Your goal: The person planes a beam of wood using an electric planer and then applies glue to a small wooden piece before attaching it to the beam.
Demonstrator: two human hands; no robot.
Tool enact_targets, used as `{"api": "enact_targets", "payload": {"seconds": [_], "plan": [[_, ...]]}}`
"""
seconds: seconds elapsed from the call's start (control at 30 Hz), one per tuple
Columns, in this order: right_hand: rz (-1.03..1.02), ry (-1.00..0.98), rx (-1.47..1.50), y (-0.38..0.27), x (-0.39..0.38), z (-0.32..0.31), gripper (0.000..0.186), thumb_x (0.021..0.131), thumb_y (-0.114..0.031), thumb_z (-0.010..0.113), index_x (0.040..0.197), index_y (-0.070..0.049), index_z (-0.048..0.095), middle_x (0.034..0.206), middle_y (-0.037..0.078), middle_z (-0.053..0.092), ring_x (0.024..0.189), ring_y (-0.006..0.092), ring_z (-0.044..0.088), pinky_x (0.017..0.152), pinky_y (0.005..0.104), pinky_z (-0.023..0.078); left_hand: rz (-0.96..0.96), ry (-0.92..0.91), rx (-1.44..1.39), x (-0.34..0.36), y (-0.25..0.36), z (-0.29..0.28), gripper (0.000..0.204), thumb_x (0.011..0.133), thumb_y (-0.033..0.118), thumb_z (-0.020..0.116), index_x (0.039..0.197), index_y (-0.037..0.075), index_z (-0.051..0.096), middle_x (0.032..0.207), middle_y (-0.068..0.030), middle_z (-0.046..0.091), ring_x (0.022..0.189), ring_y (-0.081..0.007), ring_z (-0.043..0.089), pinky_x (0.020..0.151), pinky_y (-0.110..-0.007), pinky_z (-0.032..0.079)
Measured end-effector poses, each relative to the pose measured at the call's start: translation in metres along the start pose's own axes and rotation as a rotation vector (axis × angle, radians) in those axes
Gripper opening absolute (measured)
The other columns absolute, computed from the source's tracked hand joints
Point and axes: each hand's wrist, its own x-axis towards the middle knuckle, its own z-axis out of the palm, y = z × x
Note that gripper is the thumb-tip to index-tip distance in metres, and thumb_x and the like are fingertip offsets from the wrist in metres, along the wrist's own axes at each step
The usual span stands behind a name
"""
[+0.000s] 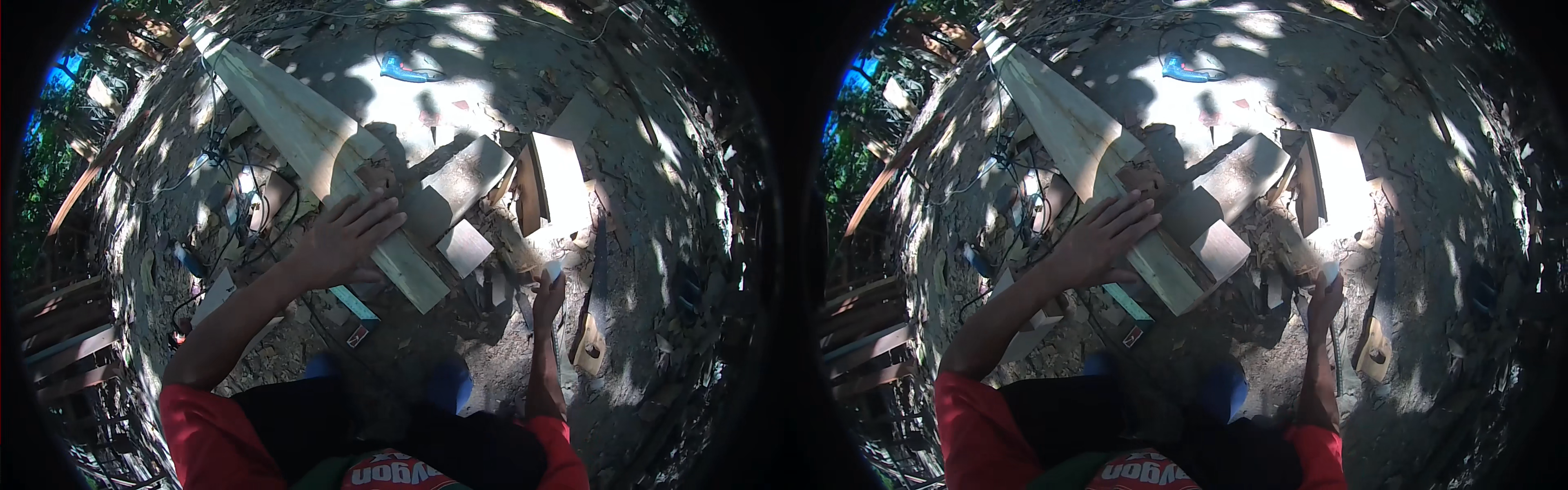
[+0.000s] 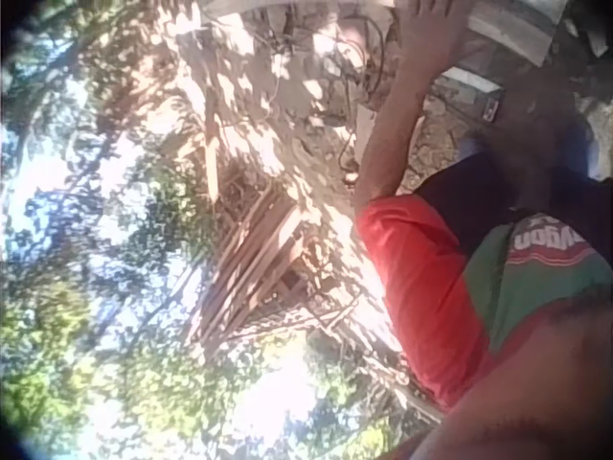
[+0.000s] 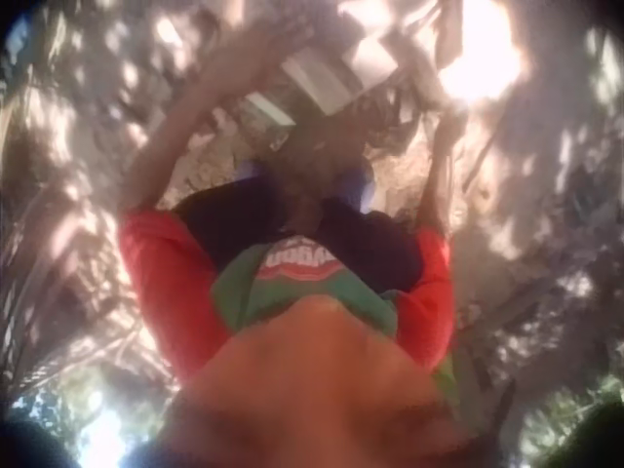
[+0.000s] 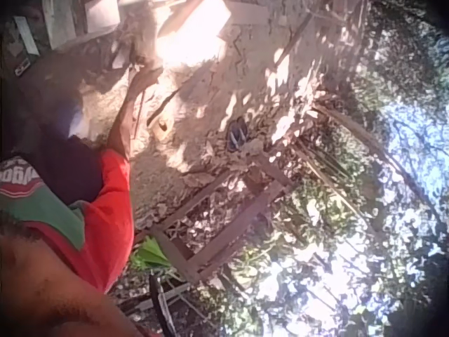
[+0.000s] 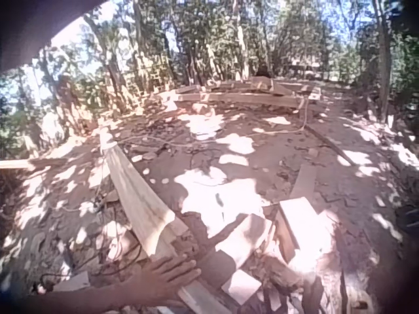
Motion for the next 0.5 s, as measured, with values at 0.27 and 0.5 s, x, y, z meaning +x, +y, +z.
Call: {"api": "enact_targets", "payload": {"seconds": [0.27, 0.5], "plan": [[0.300, -0.179, 0.779, -0.182, -0.134, -0.020, 0.042, 0.093, -0.015, 0.061, 0.131, 0.001, 0.048, 0.103, 0.014, 0.066, 0.075, 0.0207, 0.067, 0.061, 0.0302, 0.054, 0.205, 0.068, -0.117, 0.002, 0.008, 0.010, 0.095, 0.066, 0.040, 0.085, 0.149, 0.012, 0.046, 0.155, -0.0055, 0.046, 0.147, -0.0264, 0.038, 0.124, -0.049, 0.027], [0.320, -0.427, 0.758, -0.219, -0.151, -0.004, 0.031, 0.093, -0.017, 0.064, 0.118, -0.002, 0.054, 0.091, 0.014, 0.070, 0.065, 0.0176, 0.066, 0.057, 0.0286, 0.052, 0.191, 0.051, -0.153, 0.013, -0.006, 0.003, 0.090, 0.067, 0.034, 0.087, 0.146, 0.012, 0.048, 0.150, -0.0056, 0.051, 0.145, -0.0258, 0.041, 0.125, -0.048, 0.026]]}}
